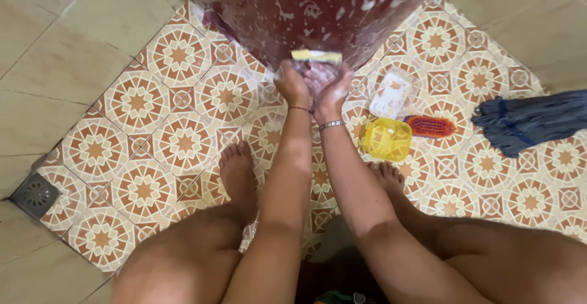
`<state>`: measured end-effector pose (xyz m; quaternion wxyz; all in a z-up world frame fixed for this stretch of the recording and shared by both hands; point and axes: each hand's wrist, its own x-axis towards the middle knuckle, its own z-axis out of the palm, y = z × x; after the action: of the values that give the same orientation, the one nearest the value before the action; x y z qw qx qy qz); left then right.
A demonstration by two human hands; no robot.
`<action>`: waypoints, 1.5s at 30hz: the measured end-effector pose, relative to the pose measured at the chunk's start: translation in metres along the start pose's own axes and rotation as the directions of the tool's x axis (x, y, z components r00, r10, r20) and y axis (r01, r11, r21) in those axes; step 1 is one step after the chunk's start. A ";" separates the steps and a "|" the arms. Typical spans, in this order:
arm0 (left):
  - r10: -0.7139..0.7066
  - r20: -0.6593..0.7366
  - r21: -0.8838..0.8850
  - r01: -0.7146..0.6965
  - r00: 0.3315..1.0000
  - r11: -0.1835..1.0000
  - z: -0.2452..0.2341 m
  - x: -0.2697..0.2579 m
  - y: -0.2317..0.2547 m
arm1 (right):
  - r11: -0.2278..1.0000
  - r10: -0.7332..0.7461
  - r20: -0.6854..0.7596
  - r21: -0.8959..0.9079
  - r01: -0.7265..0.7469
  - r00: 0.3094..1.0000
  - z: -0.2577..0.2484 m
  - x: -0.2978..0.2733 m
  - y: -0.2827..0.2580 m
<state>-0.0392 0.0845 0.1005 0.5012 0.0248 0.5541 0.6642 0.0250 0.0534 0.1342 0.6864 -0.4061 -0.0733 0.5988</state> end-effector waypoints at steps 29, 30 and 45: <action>0.441 0.118 0.443 -0.445 0.890 0.778 0.002 -0.046 0.000 | 0.866 -0.062 0.091 -0.491 0.099 0.994 -0.032 0.005 -0.012; 0.359 0.124 0.449 -0.375 0.925 0.811 -0.008 -0.037 -0.016 | 0.877 0.006 0.018 -0.481 0.003 1.000 -0.048 0.012 0.002; -0.132 0.432 0.624 -0.190 0.892 0.758 -0.078 0.064 -0.123 | 0.918 0.096 -0.203 -0.362 -0.165 0.974 -0.142 0.082 0.064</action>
<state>-0.0381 0.0591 -0.0568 0.5644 0.3595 0.6176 0.4133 0.0813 0.0559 -0.0323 0.5580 -0.5870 -0.0964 0.5786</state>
